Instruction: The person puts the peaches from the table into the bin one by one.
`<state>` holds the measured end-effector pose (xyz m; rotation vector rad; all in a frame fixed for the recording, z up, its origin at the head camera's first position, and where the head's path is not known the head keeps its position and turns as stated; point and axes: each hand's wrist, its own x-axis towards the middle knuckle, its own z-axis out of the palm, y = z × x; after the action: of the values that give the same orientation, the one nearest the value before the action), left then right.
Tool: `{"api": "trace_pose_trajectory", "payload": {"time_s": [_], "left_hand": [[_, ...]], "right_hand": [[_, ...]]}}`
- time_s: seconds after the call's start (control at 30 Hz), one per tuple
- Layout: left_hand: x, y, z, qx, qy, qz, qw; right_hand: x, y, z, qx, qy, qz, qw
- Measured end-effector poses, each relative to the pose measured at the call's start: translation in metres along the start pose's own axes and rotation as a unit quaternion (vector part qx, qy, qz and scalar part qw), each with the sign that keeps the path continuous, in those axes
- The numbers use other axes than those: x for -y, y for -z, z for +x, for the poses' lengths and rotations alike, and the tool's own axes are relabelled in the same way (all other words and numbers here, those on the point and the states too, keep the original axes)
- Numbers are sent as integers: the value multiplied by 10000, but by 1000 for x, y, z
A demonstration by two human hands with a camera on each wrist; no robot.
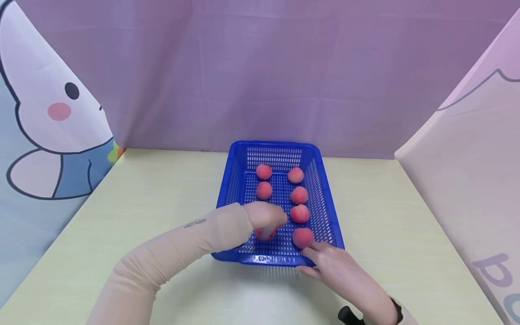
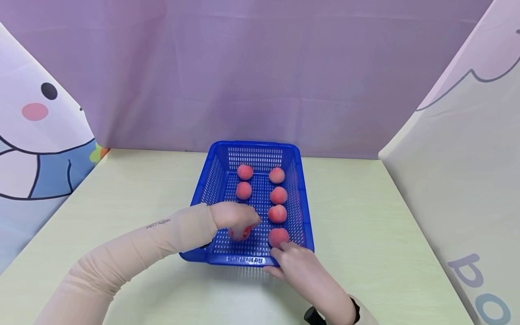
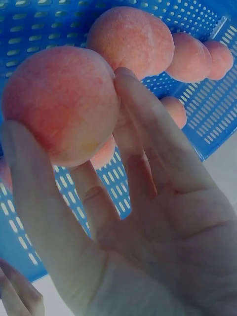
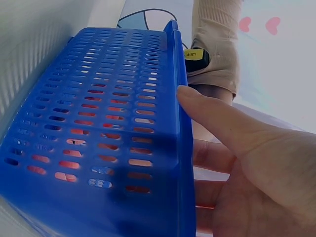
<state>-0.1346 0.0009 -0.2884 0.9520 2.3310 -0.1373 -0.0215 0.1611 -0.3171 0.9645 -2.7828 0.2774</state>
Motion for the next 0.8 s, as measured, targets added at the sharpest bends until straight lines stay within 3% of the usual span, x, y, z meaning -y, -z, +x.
{"api": "trace_pose_trajectory", "payload": {"time_s": [0.17, 0.23, 0.27, 0.4, 0.47, 0.53, 0.63, 0.7, 0.77, 0.8], "left_hand": [[0, -5, -2, -13, 207, -654, 9976], [0, -7, -3, -4, 551, -1313, 9898], [0, -8, -3, -8, 610, -1411, 9881], [-1, -10, -4, -77, 624, -1185, 9910], [-2, -12, -3, -133, 778, -1327, 9880], [-4, -14, -3, -204, 1054, -1679, 9799], [-6, -17, -2, -351, 1596, -2515, 9539], [-7, -18, -3, -377, 1651, -2607, 9504], [-7, -20, -3, -410, 1803, -2950, 9374], [-7, -20, -3, -387, 1719, -2885, 9411]], "right_hand": [[0, 0, 0, 9, -31, -22, 10000], [0, 0, 0, 5, -34, -21, 10000], [0, 0, 0, -2, -32, -9, 10000], [0, 0, -1, -27, -13, 26, 10000], [0, 0, -1, -37, -3, 31, 10000], [0, 0, -1, -40, 2, 24, 10000], [0, 0, -1, -35, -3, 15, 10000], [0, 0, -1, -32, -9, 13, 10000], [0, 0, -1, -22, -16, 13, 10000], [0, 0, 0, -16, -20, 13, 10000]]}}
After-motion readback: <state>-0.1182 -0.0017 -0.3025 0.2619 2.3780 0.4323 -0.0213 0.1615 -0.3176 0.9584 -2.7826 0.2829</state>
